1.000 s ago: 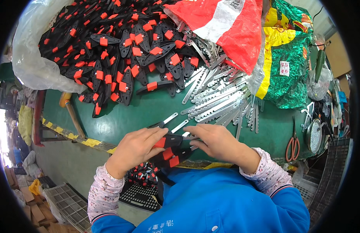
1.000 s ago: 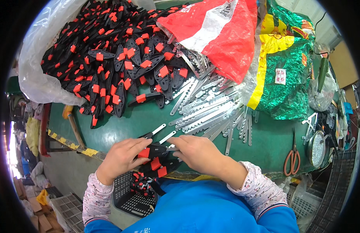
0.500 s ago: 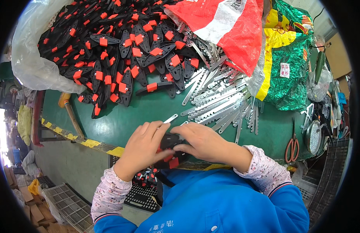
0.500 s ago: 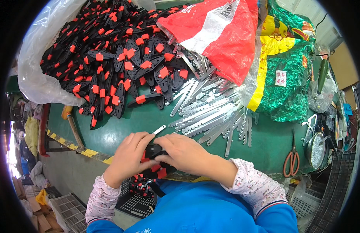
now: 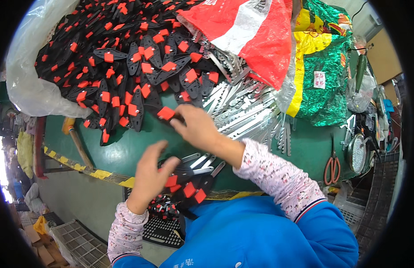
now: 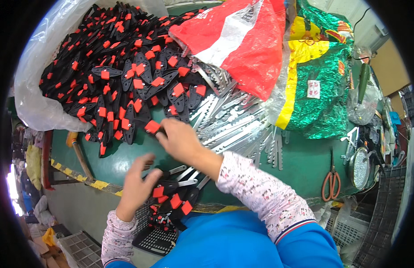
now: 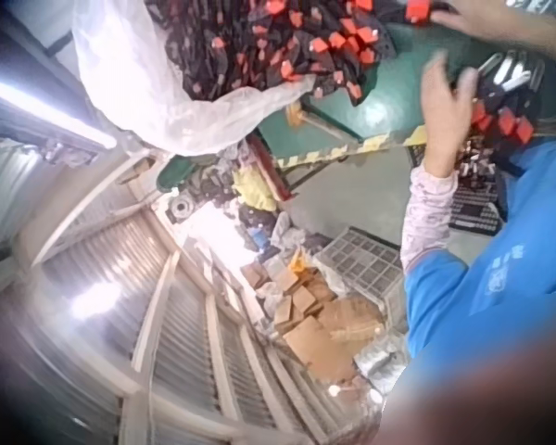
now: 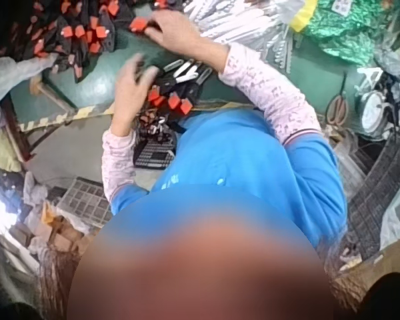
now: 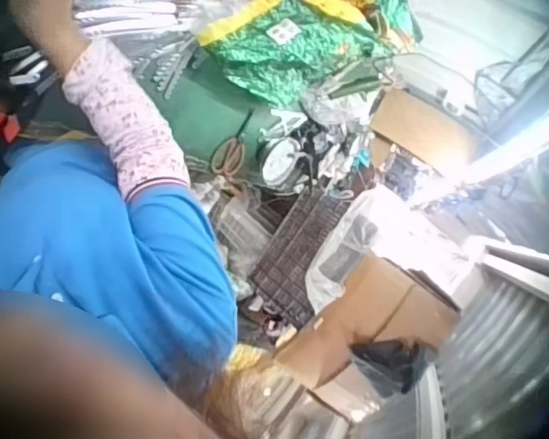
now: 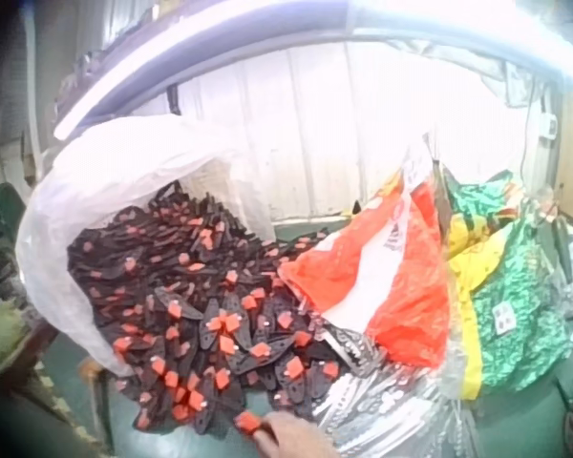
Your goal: The person repeatedly picks black plastic clamp bodies with red inserts and metal serrated blades from piles on a green workbench, inserts each blade into a clamp, and places the assembled units into a black basket. The process continues with consistent hand motions and no visible change in method.
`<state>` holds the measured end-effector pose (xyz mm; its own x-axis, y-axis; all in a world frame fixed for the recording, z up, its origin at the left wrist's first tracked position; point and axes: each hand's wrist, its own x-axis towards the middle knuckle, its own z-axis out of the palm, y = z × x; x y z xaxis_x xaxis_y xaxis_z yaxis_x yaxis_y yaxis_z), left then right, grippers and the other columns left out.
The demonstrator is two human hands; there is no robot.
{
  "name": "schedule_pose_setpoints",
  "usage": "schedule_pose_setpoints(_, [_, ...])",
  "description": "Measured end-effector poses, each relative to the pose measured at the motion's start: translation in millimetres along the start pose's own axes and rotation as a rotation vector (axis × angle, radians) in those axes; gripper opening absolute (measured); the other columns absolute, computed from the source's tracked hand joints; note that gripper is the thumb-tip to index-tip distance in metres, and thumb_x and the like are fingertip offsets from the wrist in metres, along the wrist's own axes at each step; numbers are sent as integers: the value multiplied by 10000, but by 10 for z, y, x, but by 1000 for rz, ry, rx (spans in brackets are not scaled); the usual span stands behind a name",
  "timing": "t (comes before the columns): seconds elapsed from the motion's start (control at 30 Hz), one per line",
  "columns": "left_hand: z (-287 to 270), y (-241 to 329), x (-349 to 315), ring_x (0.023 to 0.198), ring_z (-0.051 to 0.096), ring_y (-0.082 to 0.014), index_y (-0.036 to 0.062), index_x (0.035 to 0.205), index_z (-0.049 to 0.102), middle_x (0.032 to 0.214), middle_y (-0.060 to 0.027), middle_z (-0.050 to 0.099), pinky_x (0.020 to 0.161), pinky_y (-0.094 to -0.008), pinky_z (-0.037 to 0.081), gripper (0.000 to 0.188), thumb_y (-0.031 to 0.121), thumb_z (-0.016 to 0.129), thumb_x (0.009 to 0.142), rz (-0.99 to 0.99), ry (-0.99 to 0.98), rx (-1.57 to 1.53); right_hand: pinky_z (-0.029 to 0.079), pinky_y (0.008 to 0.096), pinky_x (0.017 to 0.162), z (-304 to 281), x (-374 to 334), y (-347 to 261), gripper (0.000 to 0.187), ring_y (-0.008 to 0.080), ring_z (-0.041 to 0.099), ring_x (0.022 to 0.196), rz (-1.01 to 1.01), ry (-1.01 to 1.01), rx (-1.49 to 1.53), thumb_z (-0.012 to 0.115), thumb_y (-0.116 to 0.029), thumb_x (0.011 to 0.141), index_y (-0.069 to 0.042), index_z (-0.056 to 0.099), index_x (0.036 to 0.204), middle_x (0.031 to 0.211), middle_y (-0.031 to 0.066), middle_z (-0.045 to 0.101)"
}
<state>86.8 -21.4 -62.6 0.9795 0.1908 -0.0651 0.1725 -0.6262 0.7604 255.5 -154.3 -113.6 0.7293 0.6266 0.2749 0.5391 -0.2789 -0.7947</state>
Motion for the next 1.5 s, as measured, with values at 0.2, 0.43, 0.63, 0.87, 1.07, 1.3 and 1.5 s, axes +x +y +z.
schedule_pose_setpoints(0.2, [131,212,184,1201,629,-222,-39,1525,409,1358,-179,614,1028,-353,523,598,179,684,1040,-126,-16,-465,582,468,707,-317,-652,-310,327,388,687,849,-193,-143,101,807,-199,893,-45,648,1134,972,149,652])
schedule_pose_setpoints(0.43, [24,391,311,1099,640,-402,26,1413,521,1204,-195,601,965,-427,525,599,60,745,859,150,-32,55,503,446,970,-1351,-318,583,163,307,603,1087,-375,81,-723,661,-100,823,-100,724,973,1078,82,662])
schedule_pose_setpoints(0.63, [91,351,309,1048,627,-400,22,1400,537,1137,-186,603,911,-447,525,608,139,805,868,132,-48,169,445,460,1073,-1299,-21,763,136,286,595,1187,-555,-36,-728,656,-133,817,-97,727,928,1122,62,670])
schedule_pose_setpoints(0.87, [-5,207,266,1080,606,-410,18,1396,541,1146,-191,604,943,-460,503,591,162,804,887,132,36,207,533,444,818,-751,-156,148,214,310,668,910,-340,-115,-22,710,-81,908,-91,723,1121,916,80,632])
schedule_pose_setpoints(1.07, [-77,125,215,1094,613,-417,11,1396,552,1197,-203,604,946,-451,518,630,98,834,839,144,62,310,550,420,741,-606,-204,66,246,325,667,855,-323,-160,-70,717,-56,916,-75,743,1160,903,115,633])
schedule_pose_setpoints(1.3, [-71,99,198,1093,644,-413,-3,1406,570,1233,-205,638,931,-468,539,649,83,842,823,291,110,422,556,423,786,-779,-202,-141,320,318,676,875,-381,-167,-261,727,-58,847,-60,685,1164,930,102,680])
schedule_pose_setpoints(1.5, [-123,49,220,1058,661,-428,0,1393,577,1222,-212,667,908,-466,556,611,109,828,846,333,76,392,537,405,723,-729,-240,97,271,268,669,831,-517,-182,-419,817,-290,833,-99,628,859,842,57,592])
